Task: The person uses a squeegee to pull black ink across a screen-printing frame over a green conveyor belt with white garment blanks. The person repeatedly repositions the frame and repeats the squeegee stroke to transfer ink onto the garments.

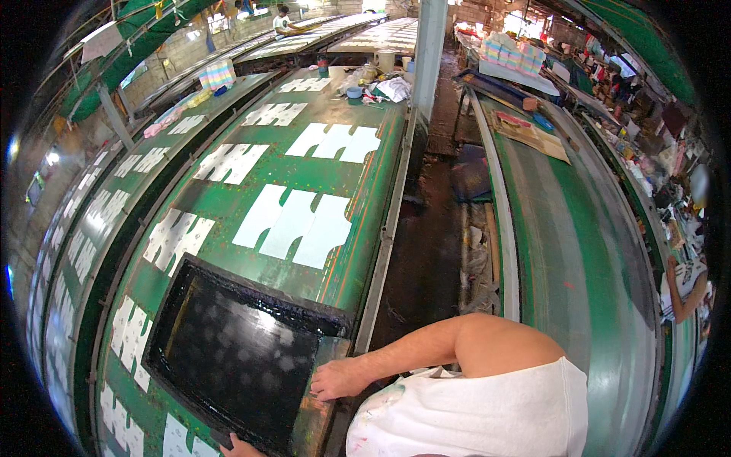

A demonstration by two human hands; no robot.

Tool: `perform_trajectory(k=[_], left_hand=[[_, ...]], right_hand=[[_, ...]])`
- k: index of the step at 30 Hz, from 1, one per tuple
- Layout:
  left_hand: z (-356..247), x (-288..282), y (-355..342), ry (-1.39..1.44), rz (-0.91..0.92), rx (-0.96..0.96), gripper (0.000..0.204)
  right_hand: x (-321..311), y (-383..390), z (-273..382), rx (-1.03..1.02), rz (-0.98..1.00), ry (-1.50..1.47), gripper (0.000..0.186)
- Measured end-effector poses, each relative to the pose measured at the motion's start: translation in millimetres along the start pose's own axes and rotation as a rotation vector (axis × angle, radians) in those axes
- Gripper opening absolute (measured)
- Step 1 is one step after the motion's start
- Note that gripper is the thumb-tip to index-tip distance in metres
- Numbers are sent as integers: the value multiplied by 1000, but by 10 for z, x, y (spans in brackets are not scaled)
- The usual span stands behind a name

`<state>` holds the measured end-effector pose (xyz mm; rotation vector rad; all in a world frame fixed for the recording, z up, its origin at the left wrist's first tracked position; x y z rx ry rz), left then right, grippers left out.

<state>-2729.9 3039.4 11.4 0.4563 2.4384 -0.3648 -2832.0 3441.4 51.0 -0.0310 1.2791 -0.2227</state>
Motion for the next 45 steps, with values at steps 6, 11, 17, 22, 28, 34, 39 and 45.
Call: perform_trajectory(k=[6, 11, 17, 22, 28, 34, 39, 45], left_hand=[[189, 149, -232, -127, -22, 54, 64], [229, 250, -169, 116, 104, 23, 61], [235, 192, -70, -45, -18, -60, 69], [244, 204, -50, 25, 12, -71, 73], [231, 198, -29, 78, -26, -40, 66], [277, 198, -38, 230, -60, -16, 44], [296, 192, -28, 138, -121, 3, 43], [297, 169, -3, 117, -84, -36, 42]], right_hand=[[-77, -228, 22, 141, -105, 136, 14], [-92, -690, 212, 188, 156, 178, 9], [-312, -993, 39, 347, 436, 88, 41], [-391, -899, 226, 349, 430, 82, 39], [-296, -670, 463, 279, 191, 92, 41], [-140, -729, 406, 162, -57, 149, 35], [-113, -1284, -141, 101, -120, 170, 34], [-106, -2298, -1119, 155, -74, 216, 35]])
Point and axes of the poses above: each hand's wrist, its own y-axis away from the middle knuckle, its own x-axis out of the palm, z = x × y, the point moved 5 cm from there along -y, towards the middle knuckle, and after that the axes turned 1 degree about x, right-handed, at the moved point
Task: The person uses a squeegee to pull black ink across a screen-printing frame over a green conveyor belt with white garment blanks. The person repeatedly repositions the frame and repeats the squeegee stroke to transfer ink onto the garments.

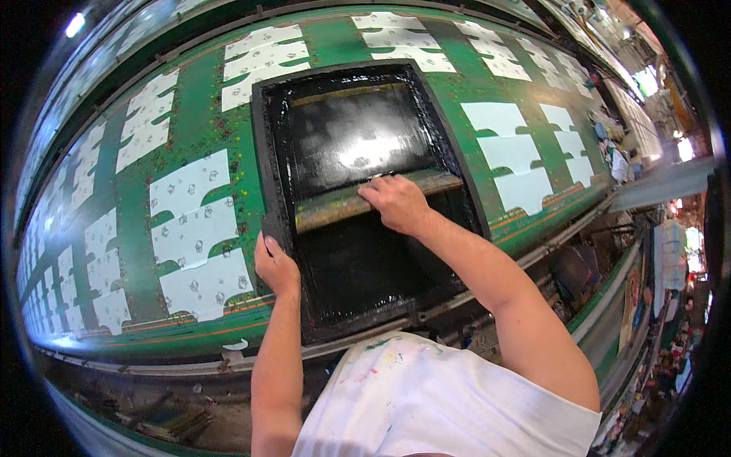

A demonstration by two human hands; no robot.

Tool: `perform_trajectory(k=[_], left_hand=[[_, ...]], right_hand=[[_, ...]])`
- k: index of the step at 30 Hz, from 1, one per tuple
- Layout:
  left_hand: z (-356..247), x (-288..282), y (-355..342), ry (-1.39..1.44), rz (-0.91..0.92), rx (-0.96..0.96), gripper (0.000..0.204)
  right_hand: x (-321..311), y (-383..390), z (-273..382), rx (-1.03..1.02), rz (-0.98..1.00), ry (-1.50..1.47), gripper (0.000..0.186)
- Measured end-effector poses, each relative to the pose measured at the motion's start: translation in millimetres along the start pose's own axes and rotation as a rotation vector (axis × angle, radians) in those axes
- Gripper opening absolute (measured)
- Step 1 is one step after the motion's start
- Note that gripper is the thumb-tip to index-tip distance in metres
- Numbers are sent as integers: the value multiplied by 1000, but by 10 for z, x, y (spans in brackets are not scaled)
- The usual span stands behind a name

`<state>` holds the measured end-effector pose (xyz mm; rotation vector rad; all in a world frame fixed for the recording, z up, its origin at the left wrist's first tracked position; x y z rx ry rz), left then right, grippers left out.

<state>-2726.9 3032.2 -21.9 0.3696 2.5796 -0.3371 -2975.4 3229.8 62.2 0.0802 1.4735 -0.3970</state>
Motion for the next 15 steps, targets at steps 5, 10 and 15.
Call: perform_trajectory(k=[5, 10, 15], left_hand=[[-12, -21, 32, -44, -5, -22, 42], [-51, -32, 57, -119, -36, -54, 41], [-137, -25, 55, -132, -61, -14, 40]], right_hand=[[184, -990, -715, 53, 35, 52, 32], [314, -1828, -1315, 45, -29, 66, 24], [316, -2482, -1718, 37, 125, 58, 31]])
Point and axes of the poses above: each hand's wrist, its own y-axis away from the middle knuckle, its own x-axis out of the palm, z = x × y, the point moved 5 cm from there along -y, towards the middle knuckle, and after that the axes turned 1 degree about x, right-handed, at the moved point
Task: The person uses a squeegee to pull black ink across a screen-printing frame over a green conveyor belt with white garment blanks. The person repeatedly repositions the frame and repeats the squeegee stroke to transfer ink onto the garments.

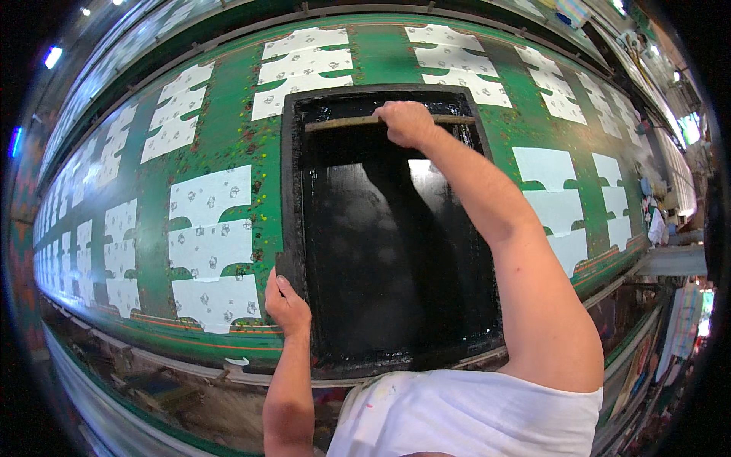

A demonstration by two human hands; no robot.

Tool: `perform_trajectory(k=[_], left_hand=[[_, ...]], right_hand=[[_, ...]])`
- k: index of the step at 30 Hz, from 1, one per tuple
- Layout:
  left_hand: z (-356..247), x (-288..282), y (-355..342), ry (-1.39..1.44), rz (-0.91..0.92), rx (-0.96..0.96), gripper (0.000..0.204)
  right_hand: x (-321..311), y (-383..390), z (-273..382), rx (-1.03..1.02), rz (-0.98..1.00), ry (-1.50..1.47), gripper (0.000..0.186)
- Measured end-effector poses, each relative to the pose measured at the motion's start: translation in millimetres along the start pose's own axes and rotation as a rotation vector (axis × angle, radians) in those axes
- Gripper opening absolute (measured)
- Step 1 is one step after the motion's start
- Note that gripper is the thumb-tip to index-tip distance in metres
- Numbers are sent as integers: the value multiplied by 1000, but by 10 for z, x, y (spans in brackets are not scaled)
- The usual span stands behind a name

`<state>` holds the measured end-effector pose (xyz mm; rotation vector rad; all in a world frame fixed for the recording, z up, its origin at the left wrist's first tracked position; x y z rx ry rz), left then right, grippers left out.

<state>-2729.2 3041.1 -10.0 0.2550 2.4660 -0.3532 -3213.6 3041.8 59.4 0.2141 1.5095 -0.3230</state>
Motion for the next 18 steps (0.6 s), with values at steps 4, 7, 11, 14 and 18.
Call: perform_trajectory(k=[4, 7, 11, 14, 18], left_hand=[[-48, -18, 19, -25, -19, 11, 39], [-62, -37, 24, -77, -17, 19, 38], [-50, -38, 1, -149, 0, 16, 36], [-27, -39, -6, -149, 12, -31, 36], [17, -47, -25, -107, 17, -75, 36]], right_hand=[[-27, -238, -167, 17, -9, 11, 35], [-5, -280, -224, 37, -42, 21, 32], [-28, -238, -179, -14, -17, 26, 27], [-95, -101, -99, -23, 64, 24, 26], [-157, 325, 165, -44, 92, 6, 26]])
Point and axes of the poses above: each hand's wrist, its own y-axis away from the middle knuckle, its own x-axis out of the palm, z = x × y, the point moved 5 cm from there along -y, towards the middle knuckle, and after that the axes turned 1 degree about x, right-handed, at the moved point
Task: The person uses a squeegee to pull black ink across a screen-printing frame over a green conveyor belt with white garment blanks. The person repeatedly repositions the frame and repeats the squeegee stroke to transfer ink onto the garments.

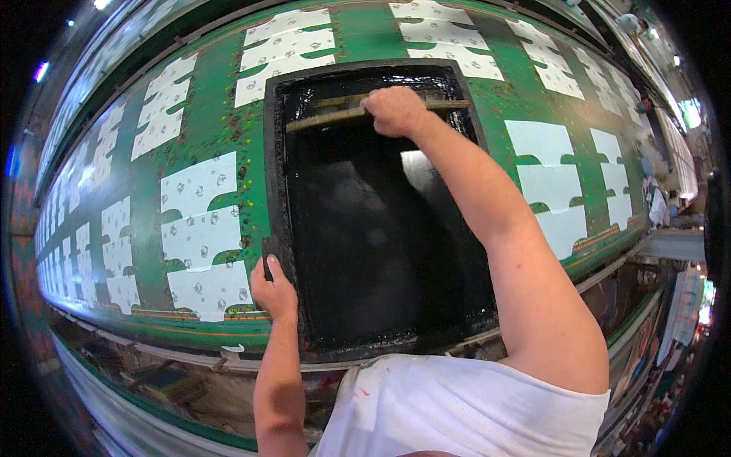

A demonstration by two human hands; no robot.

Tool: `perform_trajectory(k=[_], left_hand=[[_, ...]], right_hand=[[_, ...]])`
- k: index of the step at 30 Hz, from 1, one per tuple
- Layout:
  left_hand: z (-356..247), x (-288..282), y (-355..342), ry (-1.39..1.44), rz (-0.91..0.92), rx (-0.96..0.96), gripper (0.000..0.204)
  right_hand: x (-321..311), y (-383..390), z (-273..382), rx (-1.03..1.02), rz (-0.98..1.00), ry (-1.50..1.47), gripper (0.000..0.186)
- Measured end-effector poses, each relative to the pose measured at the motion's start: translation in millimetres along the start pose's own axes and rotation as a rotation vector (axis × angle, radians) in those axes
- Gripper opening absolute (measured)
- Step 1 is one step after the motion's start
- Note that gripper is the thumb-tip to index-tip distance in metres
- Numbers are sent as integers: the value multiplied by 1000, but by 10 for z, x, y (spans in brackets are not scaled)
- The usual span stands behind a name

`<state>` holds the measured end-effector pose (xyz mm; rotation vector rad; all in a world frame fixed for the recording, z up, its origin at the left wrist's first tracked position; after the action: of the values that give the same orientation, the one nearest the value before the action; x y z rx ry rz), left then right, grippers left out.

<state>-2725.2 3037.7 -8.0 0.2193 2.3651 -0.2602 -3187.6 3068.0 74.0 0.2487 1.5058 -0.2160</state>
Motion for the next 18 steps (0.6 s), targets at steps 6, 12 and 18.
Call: perform_trajectory(k=[6, 12, 18], left_hand=[[105, 77, -85, 80, 23, 5, 40], [128, 110, -122, 91, 36, -12, 50], [12, 73, -127, 98, 113, -28, 51]], right_hand=[[43, 982, 605, 0, -15, -36, 18], [104, 2107, 1345, 27, -42, -89, 16], [158, 3097, 2113, 33, -59, -63, 24]])
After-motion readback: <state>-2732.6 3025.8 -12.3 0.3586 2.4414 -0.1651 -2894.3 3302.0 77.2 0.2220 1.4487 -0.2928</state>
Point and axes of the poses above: each hand's wrist, its own y-axis away from the middle knuckle, its own x-axis out of the palm, z = x × y, the point moved 5 cm from there along -y, towards the middle knuckle, and after that the axes turned 1 degree about x, right-handed, at the moved point
